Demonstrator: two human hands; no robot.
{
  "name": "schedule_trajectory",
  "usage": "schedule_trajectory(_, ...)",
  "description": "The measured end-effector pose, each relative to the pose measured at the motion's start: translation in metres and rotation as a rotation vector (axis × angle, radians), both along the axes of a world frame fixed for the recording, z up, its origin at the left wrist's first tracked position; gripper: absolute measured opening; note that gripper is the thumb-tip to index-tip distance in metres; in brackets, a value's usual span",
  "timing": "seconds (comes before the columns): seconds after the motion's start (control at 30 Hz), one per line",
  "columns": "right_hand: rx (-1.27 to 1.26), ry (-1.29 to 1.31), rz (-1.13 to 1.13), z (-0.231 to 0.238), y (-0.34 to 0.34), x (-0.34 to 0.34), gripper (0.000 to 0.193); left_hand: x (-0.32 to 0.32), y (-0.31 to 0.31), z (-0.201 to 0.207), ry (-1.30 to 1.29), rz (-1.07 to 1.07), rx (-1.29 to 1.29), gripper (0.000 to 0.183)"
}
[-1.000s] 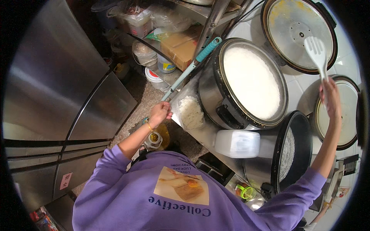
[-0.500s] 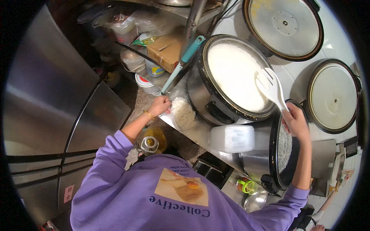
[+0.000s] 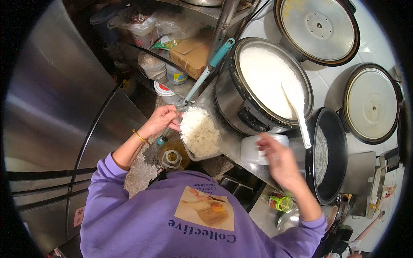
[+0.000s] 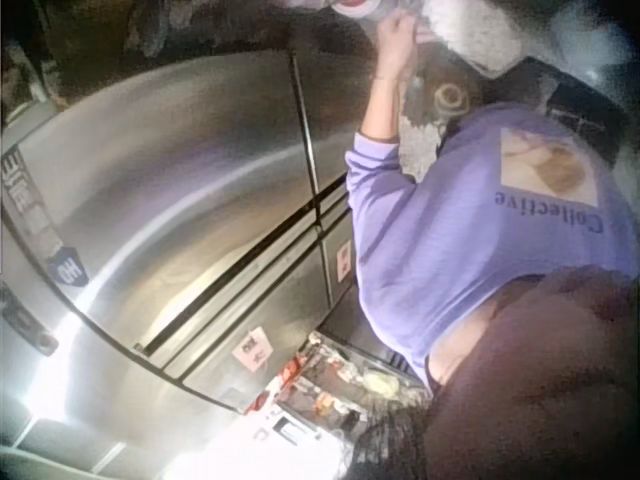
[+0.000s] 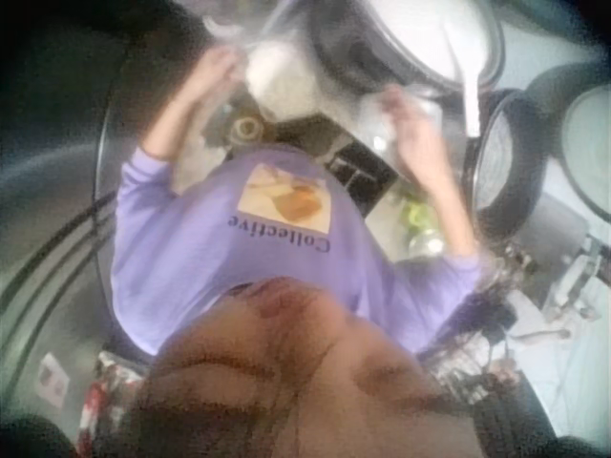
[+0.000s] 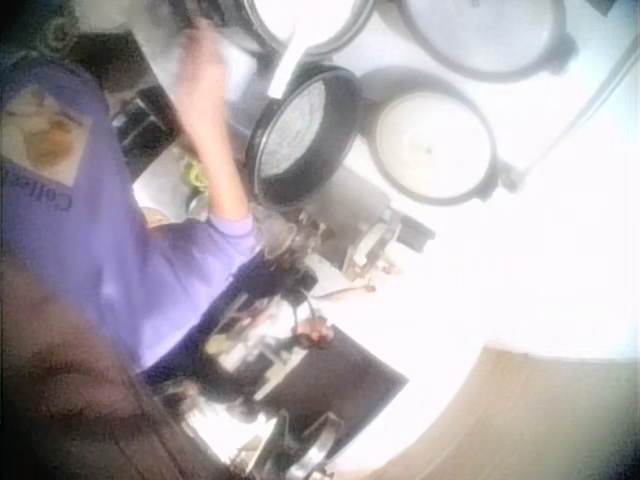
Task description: The person scoops cooked rice from a rice cooker into a plastic container, then fills a metal bowl with water from the sink and pours it into the rice cooker. They repeat the rice scooping into another container and later cut red dried chilies with scissors into a bowl.
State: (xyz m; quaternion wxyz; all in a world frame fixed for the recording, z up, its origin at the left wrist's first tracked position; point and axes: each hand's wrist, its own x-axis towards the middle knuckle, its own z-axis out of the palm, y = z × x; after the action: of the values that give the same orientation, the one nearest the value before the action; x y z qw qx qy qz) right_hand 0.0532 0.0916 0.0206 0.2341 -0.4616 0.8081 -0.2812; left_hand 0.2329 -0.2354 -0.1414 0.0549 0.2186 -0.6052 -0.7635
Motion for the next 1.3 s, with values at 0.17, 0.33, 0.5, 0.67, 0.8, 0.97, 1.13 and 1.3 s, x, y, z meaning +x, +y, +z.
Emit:
schedule_trajectory(0.17, -0.033, -0.849, -0.014, -0.055, -0.027, 0.043, 0.053, 0.007, 0.015, 0.031, 0.065, -0.006, 0.135, 0.017)
schedule_trajectory(0.33, -0.222, -1.111, -0.071, -0.041, -0.033, 0.060, 0.051, 0.003, 0.015, 0.050, 0.102, -0.027, 0.095, 0.022)
schedule_trajectory(0.5, -0.371, -1.242, -0.185, -0.030, -0.039, 0.077, 0.049, -0.021, 0.072, 0.068, 0.377, 0.019, 0.816, 0.078)
schedule_trajectory(0.67, -0.063, -0.645, -0.027, -0.010, -0.024, 0.054, 0.043, -0.026, 0.106, 0.076, 0.541, -0.165, 1.155, 0.096)
schedule_trajectory(0.8, 0.071, 0.917, -0.196, 0.009, 0.008, -0.031, 0.053, -0.024, 0.102, 0.067, 0.464, -0.113, 1.187, 0.095)
schedule_trajectory(0.97, 0.439, 0.791, -0.304, -0.008, 0.034, -0.126, 0.052, -0.028, 0.100, 0.047, 0.483, -0.121, 1.118, 0.087)
schedule_trajectory(1.13, 0.510, 0.990, -0.253, 0.046, 0.016, -0.175, 0.018, -0.029, 0.092, 0.044, 0.347, -0.086, 1.131, 0.083)
schedule_trajectory(1.3, 0.717, 0.984, -0.235, 0.095, 0.022, -0.210, 0.018, -0.026, 0.087, 0.047, 0.497, -0.025, 1.117, 0.072)
